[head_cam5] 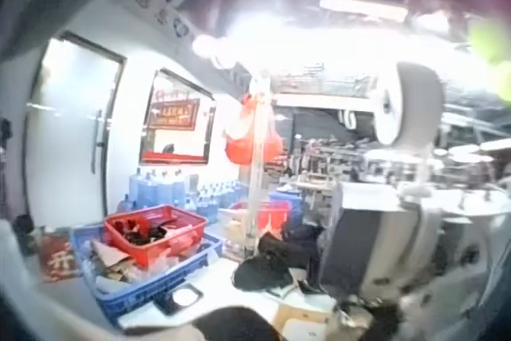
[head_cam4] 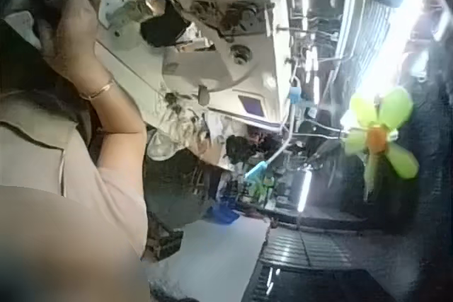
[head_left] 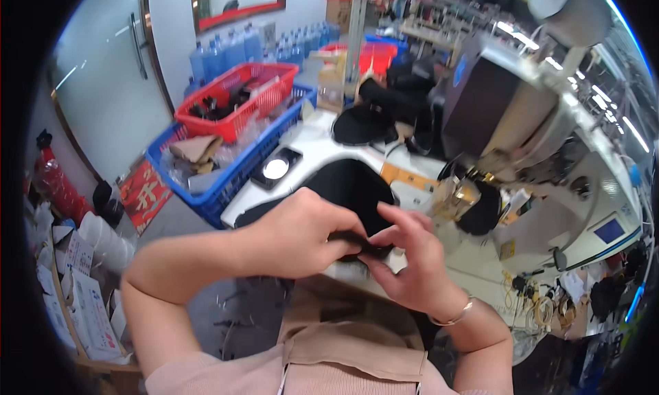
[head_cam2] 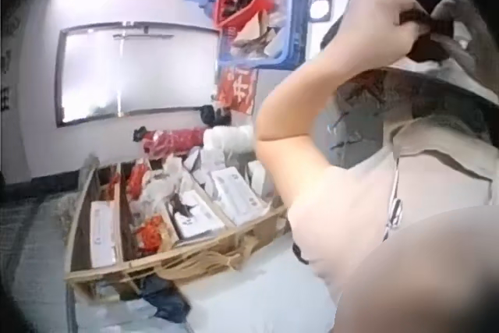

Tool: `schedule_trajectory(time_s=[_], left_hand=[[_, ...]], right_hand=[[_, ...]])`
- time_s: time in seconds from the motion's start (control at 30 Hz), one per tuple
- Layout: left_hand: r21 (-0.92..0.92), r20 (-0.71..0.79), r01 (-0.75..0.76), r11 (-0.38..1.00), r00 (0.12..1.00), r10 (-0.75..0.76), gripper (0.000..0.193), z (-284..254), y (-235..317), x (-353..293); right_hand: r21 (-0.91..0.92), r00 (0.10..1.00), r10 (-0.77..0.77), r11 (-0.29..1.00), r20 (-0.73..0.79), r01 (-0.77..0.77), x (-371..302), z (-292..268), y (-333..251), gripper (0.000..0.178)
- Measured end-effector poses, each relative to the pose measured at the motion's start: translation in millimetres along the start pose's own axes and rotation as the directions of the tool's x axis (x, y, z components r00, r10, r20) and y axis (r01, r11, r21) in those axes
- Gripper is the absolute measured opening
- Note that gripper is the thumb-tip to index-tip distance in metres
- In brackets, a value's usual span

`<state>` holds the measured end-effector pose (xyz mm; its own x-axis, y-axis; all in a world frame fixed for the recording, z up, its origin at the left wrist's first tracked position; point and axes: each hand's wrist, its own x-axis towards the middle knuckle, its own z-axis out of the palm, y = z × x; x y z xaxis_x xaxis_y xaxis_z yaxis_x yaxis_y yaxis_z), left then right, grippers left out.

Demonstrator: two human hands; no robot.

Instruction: The recorder uses an industrial sewing machine to stitch together the black leather upper components of a boot.

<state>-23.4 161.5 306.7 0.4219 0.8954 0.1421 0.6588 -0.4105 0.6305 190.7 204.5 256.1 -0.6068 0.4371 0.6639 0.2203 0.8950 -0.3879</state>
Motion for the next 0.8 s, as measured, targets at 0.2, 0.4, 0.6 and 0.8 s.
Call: schedule_trajectory(time_s=[0.2, 0.4, 0.6, 0.8], left_hand=[[0.095, 0.207, 0.323, 0.941, 0.919, -0.336, 0.04, -39.7, 47.7, 54.4], [0.043, 0.334, 0.282, 0.958, 0.9, -0.28, 0.03, 16.8, 27.2, 82.0], [0.045, 0.412, 0.21, 0.977, 0.887, -0.21, 0.036, 49.8, 19.4, 119.8], [0.192, 0.578, -0.005, 0.981, 0.809, -0.109, 0.045, 43.2, 13.3, 175.2]], right_hand=[[0.446, 0.686, 0.533, 0.521, 0.496, -0.727, 20.8, -51.7, 7.3, 0.044], [0.521, 0.709, 0.652, 0.52, 0.269, -0.677, -43.4, -27.1, 20.8, 0.016], [0.438, 0.663, 0.737, 0.558, 0.128, -0.705, -73.7, -25.9, 42.1, 0.018], [0.814, 0.618, 0.784, 0.319, 0.062, -0.486, -78.7, -30.1, 76.8, 0.018]])
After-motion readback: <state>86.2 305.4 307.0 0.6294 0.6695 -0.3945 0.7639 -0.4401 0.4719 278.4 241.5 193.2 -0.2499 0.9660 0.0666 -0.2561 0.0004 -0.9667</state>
